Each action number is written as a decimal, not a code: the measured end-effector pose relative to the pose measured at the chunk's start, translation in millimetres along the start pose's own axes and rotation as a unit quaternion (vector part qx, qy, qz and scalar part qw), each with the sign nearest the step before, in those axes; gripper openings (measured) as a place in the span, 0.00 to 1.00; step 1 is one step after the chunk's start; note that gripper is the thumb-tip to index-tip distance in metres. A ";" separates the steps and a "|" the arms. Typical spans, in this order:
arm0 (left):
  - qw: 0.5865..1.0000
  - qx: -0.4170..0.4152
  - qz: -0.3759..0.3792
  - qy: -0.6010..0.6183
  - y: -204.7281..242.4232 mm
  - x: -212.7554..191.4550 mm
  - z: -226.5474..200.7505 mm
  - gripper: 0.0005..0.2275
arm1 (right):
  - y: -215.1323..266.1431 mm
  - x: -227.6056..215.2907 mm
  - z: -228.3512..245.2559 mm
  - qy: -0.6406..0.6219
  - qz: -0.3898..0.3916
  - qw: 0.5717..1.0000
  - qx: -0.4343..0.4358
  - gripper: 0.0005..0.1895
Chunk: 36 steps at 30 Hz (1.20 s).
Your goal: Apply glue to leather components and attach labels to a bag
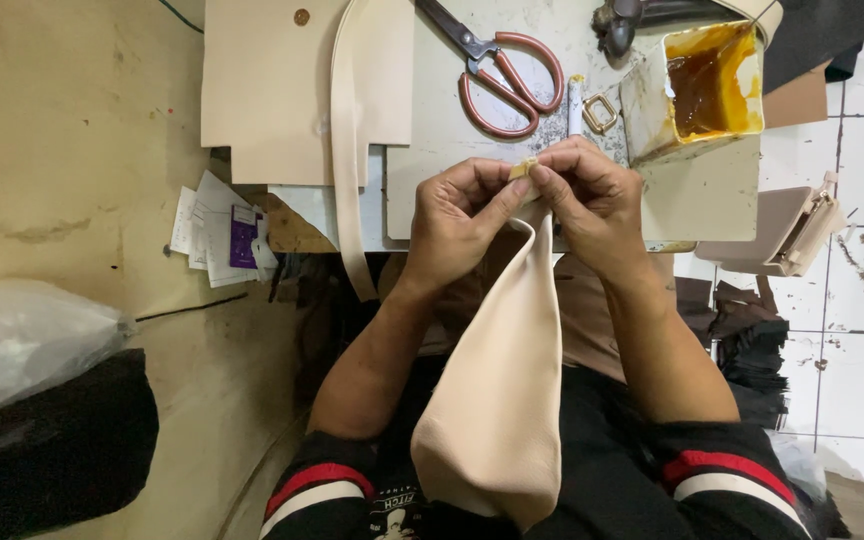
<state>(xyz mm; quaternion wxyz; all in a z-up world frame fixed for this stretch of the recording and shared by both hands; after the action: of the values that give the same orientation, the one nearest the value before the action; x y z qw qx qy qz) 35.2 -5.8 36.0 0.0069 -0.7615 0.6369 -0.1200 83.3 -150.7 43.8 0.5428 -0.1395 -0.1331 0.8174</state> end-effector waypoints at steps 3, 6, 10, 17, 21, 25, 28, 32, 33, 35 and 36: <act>1.000 -0.002 -0.003 0.003 0.2 -0.1 -4.1 0.05 | -0.6 -0.3 5.5 -0.002 0.007 1.000 0.001 0.04; 1.000 -0.001 -0.009 -0.003 1.8 -0.6 -1.4 0.04 | 0.2 -2.0 3.8 -0.022 0.013 1.000 0.001 0.03; 1.000 0.007 -0.015 -0.012 3.3 -1.0 3.3 0.04 | -1.4 -1.7 6.0 -0.014 0.010 1.000 -0.003 0.03; 0.994 0.029 -0.012 -0.108 9.7 -5.0 -36.6 0.05 | 0.5 -0.2 2.4 -0.007 -0.005 1.000 -0.013 0.04; 0.993 0.039 -0.009 -0.108 8.8 -5.9 -48.4 0.05 | 2.4 2.1 -1.8 -0.014 -0.015 1.000 0.005 0.05; 0.996 0.033 0.012 -0.078 2.4 -12.8 -28.8 0.06 | 3.8 3.6 -2.1 -0.024 -0.023 0.999 0.016 0.05; 1.000 0.000 0.019 -0.012 0.4 -14.3 -16.7 0.06 | 5.1 2.2 -4.7 -0.033 -0.025 0.999 0.024 0.05; 0.998 -0.025 0.034 0.039 -4.0 -16.0 -5.1 0.07 | 7.7 -0.6 -8.7 -0.034 -0.032 0.997 0.055 0.05; 0.997 -0.036 0.038 0.054 -5.5 -16.1 -2.6 0.07 | 8.1 -1.8 -8.0 -0.030 -0.042 0.997 0.062 0.05; 0.997 -0.041 0.037 0.060 -5.1 -15.1 1.4 0.07 | 8.0 -0.5 -6.3 -0.028 -0.045 0.996 0.065 0.05; 0.996 -0.046 0.038 0.065 -5.1 -14.2 3.6 0.07 | 8.0 -0.5 -5.5 -0.026 -0.050 0.996 0.068 0.05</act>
<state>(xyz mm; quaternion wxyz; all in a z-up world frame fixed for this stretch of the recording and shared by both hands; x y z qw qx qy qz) 38.6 8.4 30.8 -0.0652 -0.7270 0.6692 -0.1392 78.7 -153.8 35.8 0.5877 -0.0745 -0.0983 0.7996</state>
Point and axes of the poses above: each hand's wrist, its own y-axis away from the middle knuckle, its own x-axis out of the palm, z = x × y, the point moved 6 cm from there along -y, towards the middle knuckle, and after that the axes turned 1 degree about x, right-handed, at the moved point
